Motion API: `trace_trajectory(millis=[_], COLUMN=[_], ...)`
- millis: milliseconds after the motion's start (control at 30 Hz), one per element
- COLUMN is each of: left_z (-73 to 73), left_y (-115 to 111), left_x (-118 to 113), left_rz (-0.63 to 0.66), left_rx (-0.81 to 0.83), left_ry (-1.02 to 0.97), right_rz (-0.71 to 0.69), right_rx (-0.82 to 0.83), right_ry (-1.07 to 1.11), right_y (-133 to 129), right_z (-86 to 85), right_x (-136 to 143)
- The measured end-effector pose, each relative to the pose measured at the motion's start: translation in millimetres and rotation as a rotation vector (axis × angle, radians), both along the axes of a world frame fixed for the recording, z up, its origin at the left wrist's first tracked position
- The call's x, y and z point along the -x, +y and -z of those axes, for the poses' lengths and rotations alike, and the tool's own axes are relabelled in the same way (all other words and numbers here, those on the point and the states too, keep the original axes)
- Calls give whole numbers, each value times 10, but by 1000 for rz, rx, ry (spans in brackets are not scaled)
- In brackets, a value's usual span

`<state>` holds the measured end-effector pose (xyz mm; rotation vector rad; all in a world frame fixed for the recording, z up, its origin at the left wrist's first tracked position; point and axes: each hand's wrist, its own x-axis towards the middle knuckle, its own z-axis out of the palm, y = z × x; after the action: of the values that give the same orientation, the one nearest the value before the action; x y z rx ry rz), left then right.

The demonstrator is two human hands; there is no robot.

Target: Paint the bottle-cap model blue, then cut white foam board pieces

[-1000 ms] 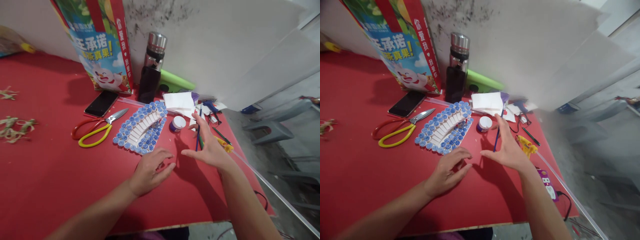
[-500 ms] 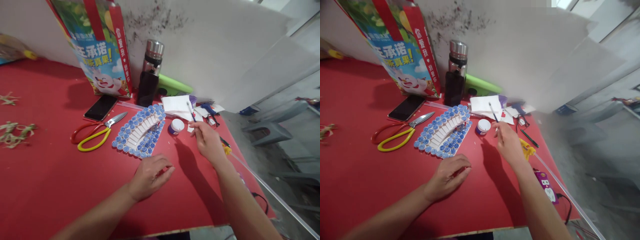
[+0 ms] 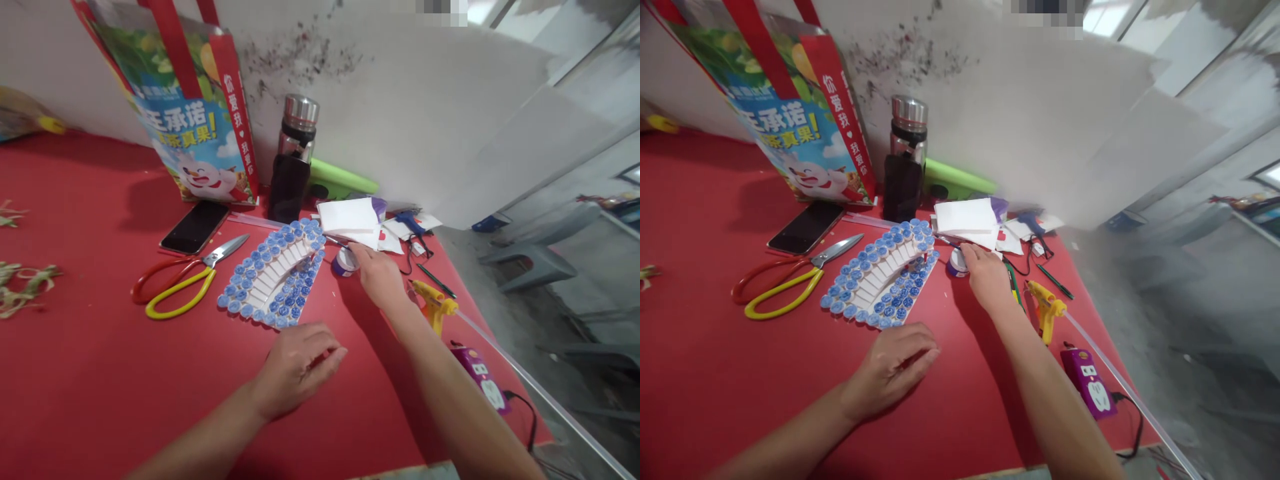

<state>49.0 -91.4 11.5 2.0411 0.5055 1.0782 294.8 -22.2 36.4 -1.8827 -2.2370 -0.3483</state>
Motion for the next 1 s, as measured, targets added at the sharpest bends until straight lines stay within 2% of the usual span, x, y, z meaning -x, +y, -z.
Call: trace_trajectory(millis=[233,400,633,833,1000], left_z=[-27,-35,-27,-12,-16], left_y=[14,6,9,5,5], left_x=[-11,-14,-8,-15,-19], left_rz=[1,0,-4,-11,-14], left_rx=[-1,-2,-17,-28,-31], left_ry=[-10,-4,-1,7,19], right_rz=[-58,-21,12,141,186], right_rx=[26,35,80,179,180], right_ry=[135,187,95,0,-20], right_y=[16,-4,-40,5,108], right_z=[79,87,36,13,29], right_x=[-28,-12,41,136,148])
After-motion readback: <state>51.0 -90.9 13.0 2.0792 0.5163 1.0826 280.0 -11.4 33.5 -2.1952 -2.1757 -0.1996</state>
